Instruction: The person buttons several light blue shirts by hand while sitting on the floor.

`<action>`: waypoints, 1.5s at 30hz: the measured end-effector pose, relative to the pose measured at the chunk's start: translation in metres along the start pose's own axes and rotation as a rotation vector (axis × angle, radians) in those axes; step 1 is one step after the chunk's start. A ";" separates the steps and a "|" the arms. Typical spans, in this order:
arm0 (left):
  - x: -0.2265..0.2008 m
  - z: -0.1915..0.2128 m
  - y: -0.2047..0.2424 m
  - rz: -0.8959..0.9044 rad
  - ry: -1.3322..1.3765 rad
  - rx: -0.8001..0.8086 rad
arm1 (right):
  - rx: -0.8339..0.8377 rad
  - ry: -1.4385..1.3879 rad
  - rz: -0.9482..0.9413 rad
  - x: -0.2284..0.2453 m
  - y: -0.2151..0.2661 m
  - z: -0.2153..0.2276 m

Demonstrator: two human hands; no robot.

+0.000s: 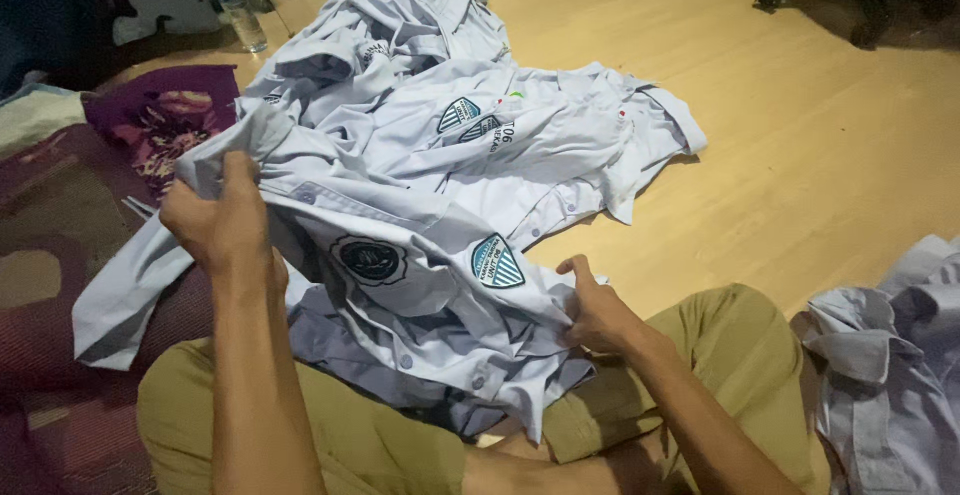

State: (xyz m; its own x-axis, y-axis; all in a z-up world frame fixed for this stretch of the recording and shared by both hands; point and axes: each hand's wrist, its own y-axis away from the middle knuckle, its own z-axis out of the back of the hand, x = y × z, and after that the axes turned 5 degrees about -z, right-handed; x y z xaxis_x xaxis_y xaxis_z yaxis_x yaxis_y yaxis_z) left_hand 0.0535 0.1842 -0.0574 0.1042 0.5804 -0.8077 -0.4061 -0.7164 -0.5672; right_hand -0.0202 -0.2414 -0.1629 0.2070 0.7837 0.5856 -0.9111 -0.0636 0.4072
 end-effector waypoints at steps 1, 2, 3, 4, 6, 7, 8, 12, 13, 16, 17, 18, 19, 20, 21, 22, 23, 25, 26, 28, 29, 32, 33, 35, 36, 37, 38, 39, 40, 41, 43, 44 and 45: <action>0.000 -0.001 -0.001 -0.001 0.003 0.002 | -0.003 -0.002 -0.001 -0.020 -0.018 -0.008; -0.001 -0.002 -0.002 0.004 0.033 -0.031 | -0.048 0.216 0.002 -0.040 -0.036 -0.016; -0.001 -0.003 -0.004 0.010 0.062 -0.064 | -0.092 0.434 0.006 -0.060 -0.055 -0.024; -0.001 -0.003 -0.004 0.010 0.064 -0.063 | -0.094 0.433 0.005 -0.065 -0.050 -0.019; 0.002 -0.002 -0.006 -0.020 0.116 -0.056 | -0.407 0.219 0.010 -0.071 -0.043 -0.008; -0.006 0.001 -0.003 -0.020 0.115 -0.054 | -0.407 0.218 0.008 -0.074 -0.040 0.000; -0.013 0.003 0.000 0.010 0.203 -0.061 | -0.687 0.122 0.063 -0.076 -0.037 0.008; 0.000 -0.002 -0.005 -0.020 0.230 -0.092 | -1.191 -0.272 0.067 -0.034 0.004 0.043; 0.004 -0.002 -0.008 -0.020 0.232 -0.090 | -1.193 -0.272 0.066 -0.033 0.006 0.039; 0.006 0.001 -0.017 0.034 0.142 -0.151 | -0.957 -0.234 -0.131 -0.036 0.007 0.019; 0.003 0.004 -0.019 0.057 0.168 -0.189 | -0.713 -0.131 -0.058 -0.043 0.004 0.005; 0.001 0.007 -0.021 0.080 0.194 -0.227 | -0.467 -0.031 0.014 -0.049 0.001 -0.009; 0.003 0.008 -0.021 0.080 0.191 -0.226 | -0.464 -0.031 0.013 -0.042 0.010 -0.016; 0.005 0.008 -0.021 0.134 0.224 -0.234 | -0.365 0.131 -0.062 -0.034 0.019 -0.022; 0.008 0.009 -0.020 0.188 0.258 -0.244 | -0.265 0.294 -0.134 -0.026 0.027 -0.029; 0.009 0.012 -0.019 0.188 0.256 -0.245 | -0.263 0.294 -0.133 -0.016 0.028 -0.034; 0.009 0.014 -0.017 0.165 0.227 -0.237 | -0.339 0.198 -0.091 -0.006 0.030 -0.039; 0.009 0.014 -0.015 0.143 0.199 -0.232 | -0.413 0.102 -0.045 0.009 0.031 -0.049; 0.009 0.013 -0.014 0.146 0.266 -0.238 | -0.329 0.152 -0.007 0.015 0.031 -0.056; 0.014 0.012 -0.014 0.147 0.326 -0.242 | -0.239 0.197 0.029 0.020 0.030 -0.063; 0.018 0.013 -0.014 0.113 0.236 -0.241 | -0.222 0.201 -0.064 0.022 0.028 -0.062; 0.031 0.021 -0.018 0.105 0.080 -0.250 | -0.294 0.176 -0.003 -0.029 -0.018 -0.067; 0.034 0.020 -0.018 0.125 0.020 -0.247 | -0.391 0.136 0.140 -0.057 -0.038 -0.070; 0.027 0.020 -0.008 0.075 0.127 -0.234 | -0.528 0.078 0.179 -0.085 -0.055 -0.054; 0.024 0.021 -0.004 0.026 0.233 -0.226 | -0.662 0.022 0.225 -0.097 -0.065 -0.045; 0.031 0.017 -0.002 0.027 0.231 -0.224 | -0.661 0.022 0.223 -0.106 -0.069 -0.023; 0.037 0.012 -0.001 0.090 0.264 -0.176 | -0.785 -0.001 0.120 -0.115 -0.072 0.000; 0.043 0.007 0.001 0.153 0.300 -0.127 | -0.911 -0.024 0.014 -0.124 -0.076 0.023; 0.027 0.002 0.008 0.153 0.301 -0.125 | -0.912 -0.023 0.012 -0.126 -0.068 0.047; 0.012 -0.003 0.015 0.270 0.451 -0.059 | -1.057 -0.020 0.028 -0.128 -0.060 0.072; -0.018 -0.009 0.027 0.388 0.604 0.015 | -1.204 -0.016 0.039 -0.131 -0.052 0.107; -0.033 -0.009 0.032 0.480 0.724 0.041 | -1.179 -0.035 -0.056 -0.131 -0.051 0.116; -0.047 -0.009 0.038 0.574 0.845 0.064 | -1.152 -0.053 -0.148 -0.132 -0.050 0.126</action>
State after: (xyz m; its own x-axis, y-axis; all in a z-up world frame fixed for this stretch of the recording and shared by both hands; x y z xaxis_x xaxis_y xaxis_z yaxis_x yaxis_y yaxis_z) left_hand 0.0415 0.1266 -0.0427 0.4748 -0.3240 -0.8183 -0.6412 -0.7642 -0.0694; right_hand 0.0433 -0.4196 -0.1717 0.3287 0.7079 0.6252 -0.6554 0.6476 -0.3886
